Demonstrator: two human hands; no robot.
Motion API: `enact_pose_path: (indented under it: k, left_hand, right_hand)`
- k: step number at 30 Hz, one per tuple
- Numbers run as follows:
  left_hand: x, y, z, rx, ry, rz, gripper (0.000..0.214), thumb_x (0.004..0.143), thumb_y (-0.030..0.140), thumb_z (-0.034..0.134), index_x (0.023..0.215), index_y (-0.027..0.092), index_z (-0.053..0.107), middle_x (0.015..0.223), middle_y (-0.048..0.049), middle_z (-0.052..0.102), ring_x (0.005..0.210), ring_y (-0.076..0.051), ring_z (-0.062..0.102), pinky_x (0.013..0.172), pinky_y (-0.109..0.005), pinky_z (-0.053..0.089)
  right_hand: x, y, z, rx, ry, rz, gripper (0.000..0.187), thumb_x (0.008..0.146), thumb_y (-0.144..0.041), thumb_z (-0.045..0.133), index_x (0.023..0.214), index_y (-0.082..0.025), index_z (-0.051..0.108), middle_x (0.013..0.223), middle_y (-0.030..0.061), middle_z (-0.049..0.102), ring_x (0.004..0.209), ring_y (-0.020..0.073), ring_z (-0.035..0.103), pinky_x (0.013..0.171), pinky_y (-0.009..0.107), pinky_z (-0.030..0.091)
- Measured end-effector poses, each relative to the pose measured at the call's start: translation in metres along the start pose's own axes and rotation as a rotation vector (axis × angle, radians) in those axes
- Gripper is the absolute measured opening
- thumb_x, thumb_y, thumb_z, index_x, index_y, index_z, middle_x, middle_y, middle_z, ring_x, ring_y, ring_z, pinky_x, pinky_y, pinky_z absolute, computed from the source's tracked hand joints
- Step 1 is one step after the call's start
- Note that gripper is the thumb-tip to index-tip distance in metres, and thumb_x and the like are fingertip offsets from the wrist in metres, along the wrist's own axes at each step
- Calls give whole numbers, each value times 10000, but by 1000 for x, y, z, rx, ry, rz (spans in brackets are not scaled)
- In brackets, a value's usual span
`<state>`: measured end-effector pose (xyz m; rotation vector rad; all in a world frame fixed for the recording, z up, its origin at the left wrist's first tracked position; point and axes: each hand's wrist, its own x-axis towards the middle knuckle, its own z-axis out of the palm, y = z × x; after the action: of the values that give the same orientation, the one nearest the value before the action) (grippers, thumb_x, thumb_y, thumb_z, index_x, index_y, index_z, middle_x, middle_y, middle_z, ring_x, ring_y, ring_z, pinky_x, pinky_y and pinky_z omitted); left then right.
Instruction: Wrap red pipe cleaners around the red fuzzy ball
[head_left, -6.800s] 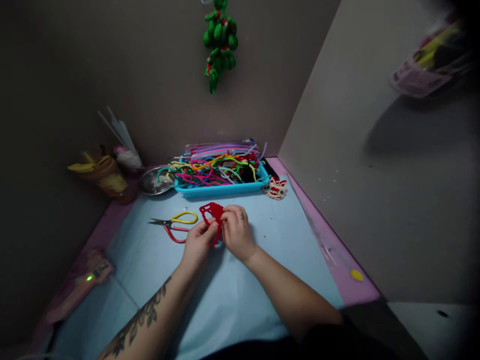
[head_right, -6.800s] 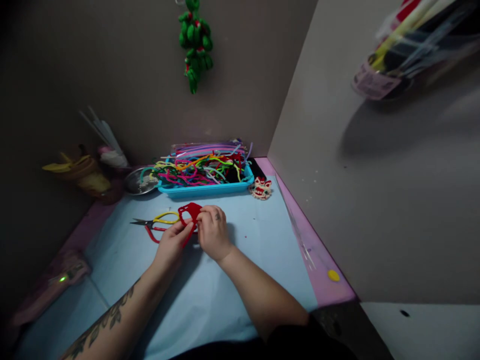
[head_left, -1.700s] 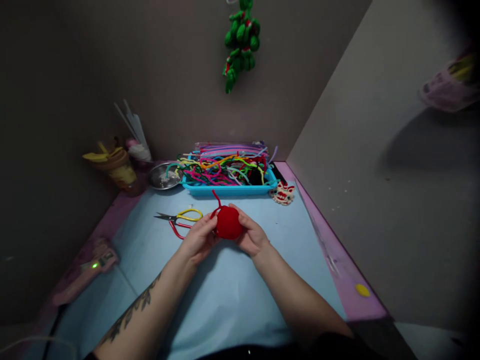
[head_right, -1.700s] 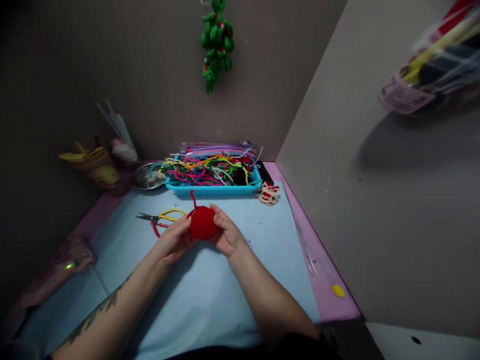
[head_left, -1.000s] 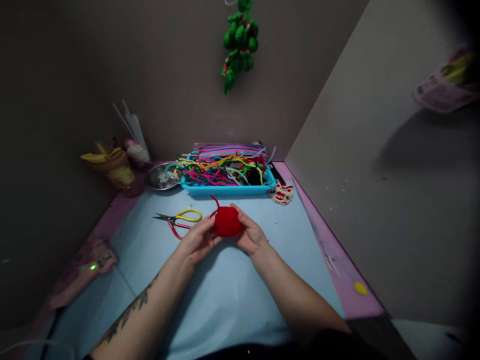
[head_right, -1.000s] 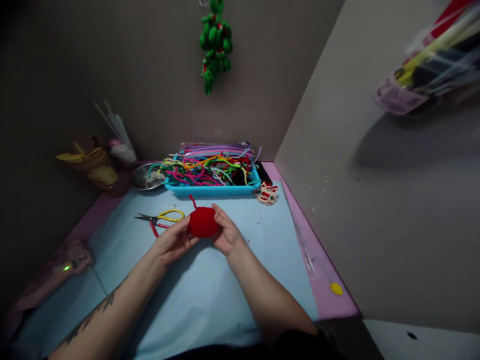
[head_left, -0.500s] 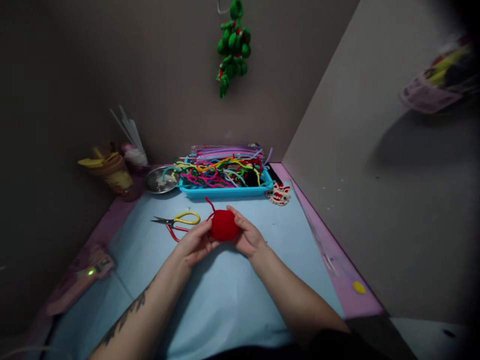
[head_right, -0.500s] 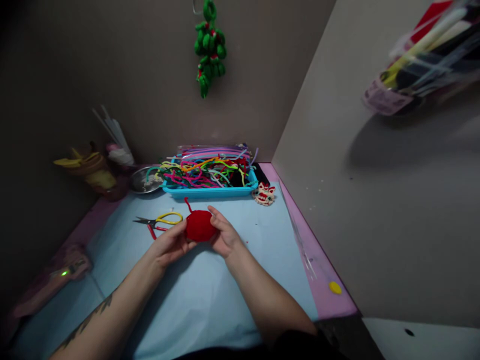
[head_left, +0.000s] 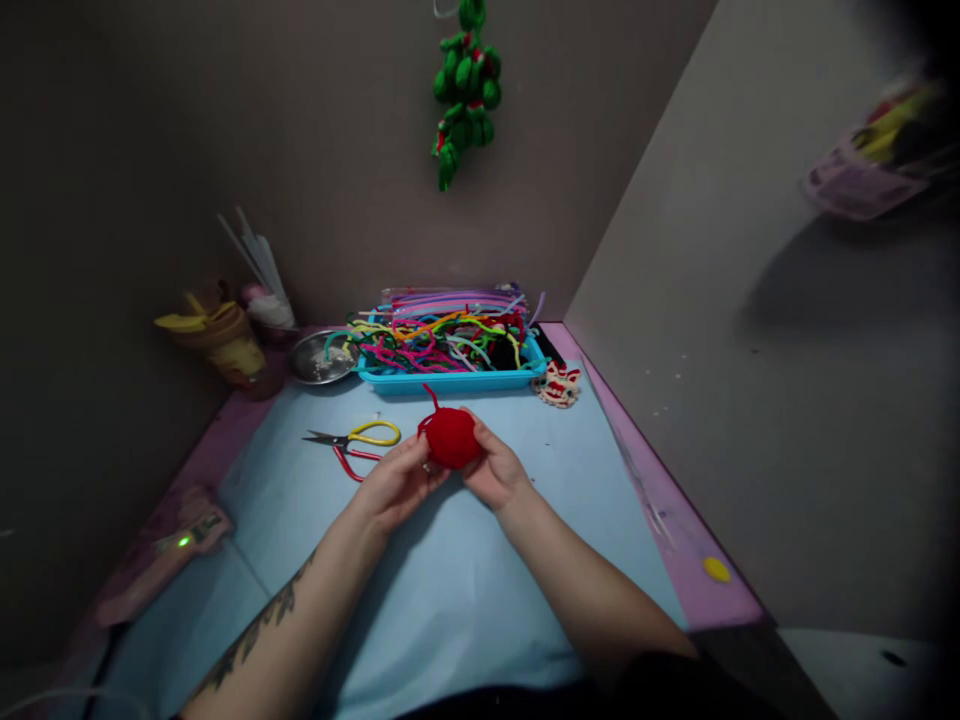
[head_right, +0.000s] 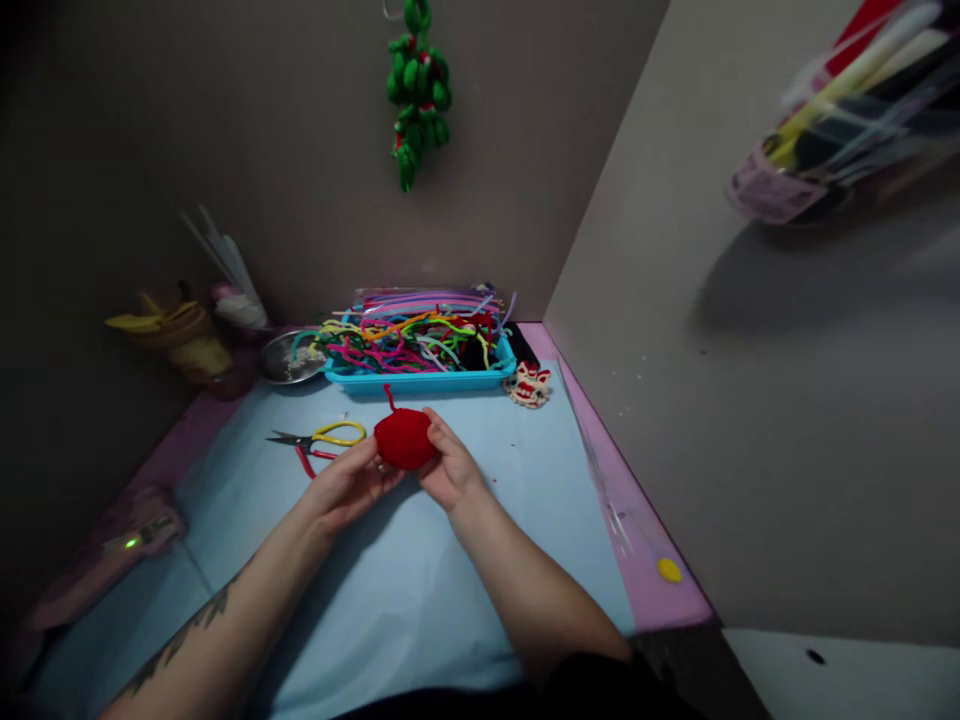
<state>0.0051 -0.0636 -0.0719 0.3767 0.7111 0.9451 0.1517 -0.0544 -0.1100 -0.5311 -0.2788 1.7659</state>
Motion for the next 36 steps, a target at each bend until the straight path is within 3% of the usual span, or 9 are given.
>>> enact_pose_path:
  k: [4, 8, 18, 27, 36]
  left_hand:
    - [-2, -4, 3, 15, -13, 8, 237, 784, 174, 689, 1021, 178, 678, 1021, -53, 702, 767, -137, 642, 691, -253, 536]
    - [0, -6, 1, 21, 6, -2, 199, 739, 156, 736, 930, 149, 677, 885, -39, 685, 748, -120, 624, 727, -254, 529]
    - [6, -14, -5, 146, 29, 88, 204, 647, 195, 820, 693, 95, 648, 665, -23, 629, 607, -84, 553, 645, -200, 433]
    - [6, -13, -3, 173, 51, 133, 202, 656, 235, 810, 683, 122, 645, 629, -4, 619, 580, -86, 519, 599, -203, 391]
    - [6, -12, -7, 115, 12, 48, 227, 618, 136, 804, 574, 118, 581, 573, -4, 565, 566, -100, 525, 598, -218, 411]
  right_hand:
    - [2, 3, -1, 7, 17, -25, 290, 760, -241, 716, 1031, -200, 622, 988, 27, 752, 920, 163, 703, 899, 322, 538]
    - [5, 3, -2, 48, 105, -46, 187, 813, -244, 647, 991, -186, 637, 955, 41, 757, 909, 184, 707, 923, 382, 533]
    - [9, -3, 0, 50, 217, -19, 162, 897, -268, 534, 922, -181, 667, 862, 37, 764, 886, 178, 710, 940, 377, 524]
    - [0, -3, 7, 38, 41, 56, 208, 864, -293, 581, 979, -150, 678, 955, 76, 757, 910, 199, 704, 910, 381, 532]
    - [2, -4, 3, 97, 117, 30, 136, 833, -235, 615, 937, -166, 669, 933, 58, 757, 907, 197, 701, 928, 408, 518]
